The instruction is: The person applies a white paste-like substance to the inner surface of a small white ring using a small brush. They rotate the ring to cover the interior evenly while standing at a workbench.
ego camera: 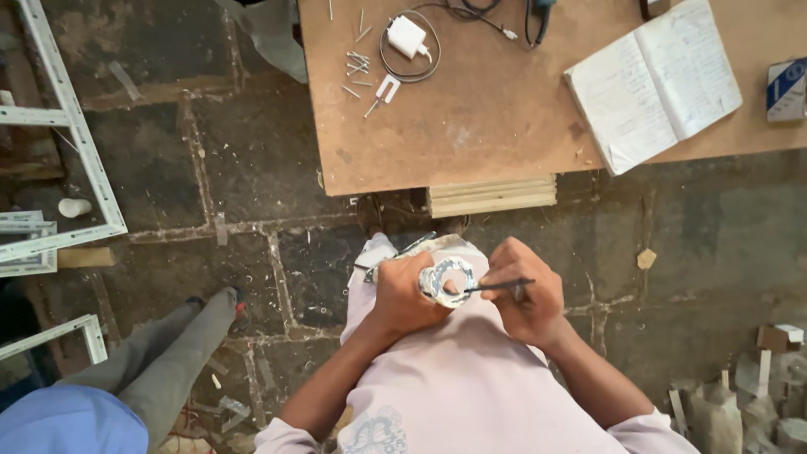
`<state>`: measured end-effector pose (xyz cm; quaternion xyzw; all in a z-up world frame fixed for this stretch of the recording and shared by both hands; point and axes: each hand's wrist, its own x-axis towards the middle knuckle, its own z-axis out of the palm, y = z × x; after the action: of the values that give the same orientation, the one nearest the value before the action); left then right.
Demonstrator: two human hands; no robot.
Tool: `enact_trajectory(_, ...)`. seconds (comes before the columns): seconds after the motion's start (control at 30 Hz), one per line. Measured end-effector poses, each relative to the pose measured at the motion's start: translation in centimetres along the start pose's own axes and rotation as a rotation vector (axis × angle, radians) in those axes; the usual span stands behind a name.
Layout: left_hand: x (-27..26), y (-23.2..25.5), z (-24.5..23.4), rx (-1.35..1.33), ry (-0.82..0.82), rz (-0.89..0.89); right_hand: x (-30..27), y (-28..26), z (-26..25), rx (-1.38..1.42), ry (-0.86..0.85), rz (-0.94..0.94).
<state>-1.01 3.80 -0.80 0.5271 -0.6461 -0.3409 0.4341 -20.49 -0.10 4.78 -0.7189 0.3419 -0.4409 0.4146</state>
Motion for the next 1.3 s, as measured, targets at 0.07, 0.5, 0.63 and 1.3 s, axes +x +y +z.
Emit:
enact_trajectory(0.07,0.2,-0.1,-0.2,-0.04,-0.091,0.012,0.8,0.0,0.3,0.004,0.019,-0.049)
enact_trajectory(0.5,-0.1,0.2,-0.4,-0.195,-0.124,-0.109,0.0,5.6,1.4,-0.072,0.056,0.035)
enact_trajectory(0.63,-1.1,0.6,0.6,-0.114,-0.245,0.111,-0.2,11.8,2.6,-0.072,0.005,0.326)
enact_trajectory(1.3,-0.3,0.7,-0.7,-0.123,-0.281,0.051,-1.7,0.0,-0.5,0.024,0.033,0.027)
